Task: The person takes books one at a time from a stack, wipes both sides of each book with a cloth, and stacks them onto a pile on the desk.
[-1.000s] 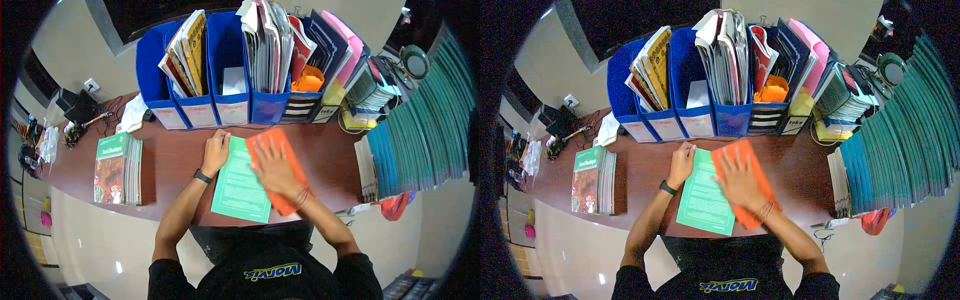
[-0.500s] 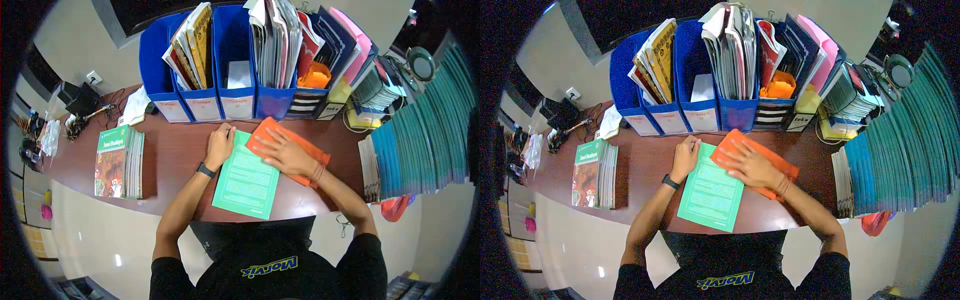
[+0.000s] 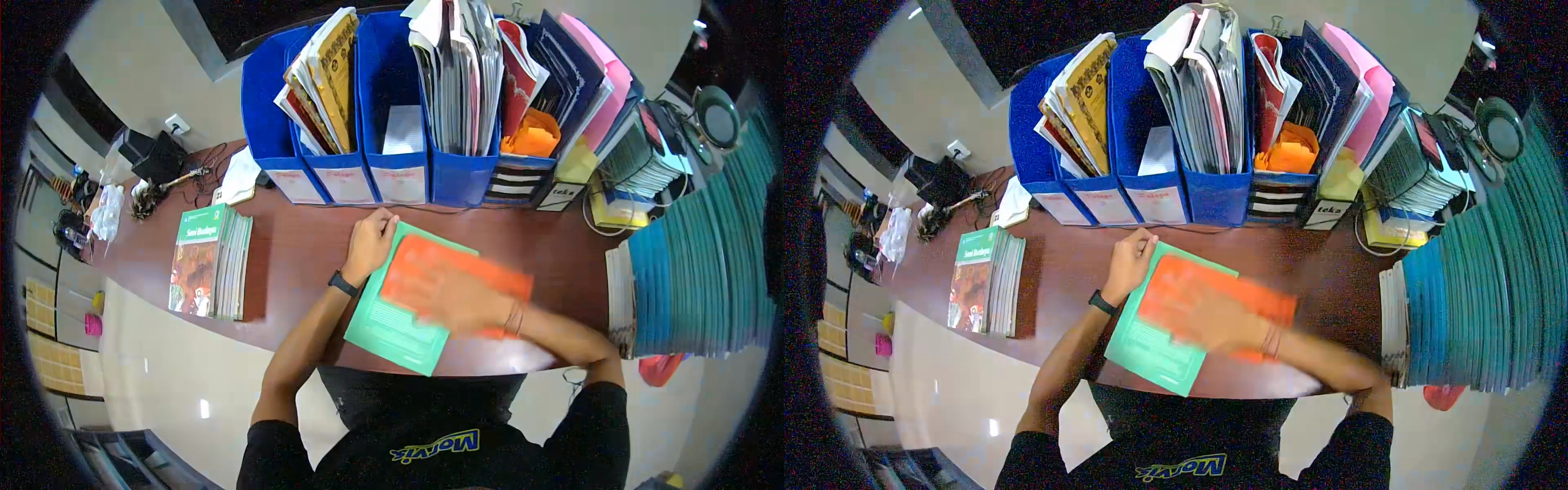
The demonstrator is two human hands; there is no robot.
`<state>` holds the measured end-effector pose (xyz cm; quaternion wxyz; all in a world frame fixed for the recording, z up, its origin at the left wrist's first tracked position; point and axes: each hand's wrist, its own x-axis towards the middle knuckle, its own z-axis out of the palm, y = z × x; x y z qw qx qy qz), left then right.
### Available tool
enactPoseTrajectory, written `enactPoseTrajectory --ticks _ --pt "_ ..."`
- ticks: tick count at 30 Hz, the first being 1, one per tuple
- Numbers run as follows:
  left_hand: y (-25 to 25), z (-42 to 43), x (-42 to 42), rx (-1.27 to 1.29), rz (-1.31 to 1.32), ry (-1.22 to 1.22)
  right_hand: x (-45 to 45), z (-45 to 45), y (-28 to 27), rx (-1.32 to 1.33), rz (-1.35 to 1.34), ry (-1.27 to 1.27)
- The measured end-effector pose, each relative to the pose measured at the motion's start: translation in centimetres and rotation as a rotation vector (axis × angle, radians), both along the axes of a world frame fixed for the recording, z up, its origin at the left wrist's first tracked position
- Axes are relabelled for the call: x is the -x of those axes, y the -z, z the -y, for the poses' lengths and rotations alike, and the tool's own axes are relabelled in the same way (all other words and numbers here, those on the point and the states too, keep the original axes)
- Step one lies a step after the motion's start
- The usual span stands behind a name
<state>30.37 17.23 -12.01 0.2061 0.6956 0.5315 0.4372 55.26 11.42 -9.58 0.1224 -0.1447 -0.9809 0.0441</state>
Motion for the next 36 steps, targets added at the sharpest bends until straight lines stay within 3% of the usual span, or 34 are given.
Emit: enactPoseTrajectory --ticks 4,6,7,11,13,14,16,21,24,26,28,30,33,36 --pt "-0.7 -0.3 -0.2 0.027 0.004 -0.009 1.8 4.3 1.2 0.165 -0.145 -0.289" --pt "-1.0 0.0 -0.2 0.086 -0.004 -0.013 0.6 0.5 1.7 0.268 -0.138 -0.239" --pt "-0.9 0.1 0.0 0.096 -0.010 -0.008 -0.5 -2.6 1.1 0.188 -0.087 -0.123" --pt "-0.8 -0.1 0.0 0.164 0.021 -0.037 -0.2 -1.9 -0.6 0.095 -0.089 0.017" --pt "-0.4 -0.4 -0.1 0.149 0.045 -0.035 2.1 4.4 -1.3 0.321 -0.152 -0.146" --pt "0.1 -0.5 0.0 0.140 0.059 -0.027 2.5 5.5 -0.8 0.322 -0.152 -0.143" --pt "0.6 -0.6 0.3 0.127 0.082 -0.003 3.2 6.6 0.3 0.321 -0.221 -0.433" --pt "0.5 -0.4 0.6 0.128 0.054 0.027 -0.7 -4.3 -0.2 0.009 0.013 0.088" --pt "0.5 -0.3 0.7 0.121 0.068 -0.003 0.6 -0.8 -0.3 -0.076 -0.020 0.138" --pt "0.8 -0.6 0.3 0.120 0.081 -0.023 2.3 4.7 1.0 0.323 -0.095 -0.184" --pt "0.8 -0.6 0.2 0.132 0.092 -0.008 2.9 6.8 0.7 0.304 -0.127 -0.461" --pt "0.8 -0.6 0.5 0.150 0.111 0.003 2.0 4.3 2.1 0.252 -0.104 -0.324" --pt "1.0 -0.7 0.6 0.150 0.109 0.015 -0.9 -3.8 0.8 -0.044 -0.010 -0.053" --pt "1.1 -0.6 0.8 0.144 0.071 0.030 -1.5 -3.9 -0.4 -0.054 0.049 0.174"
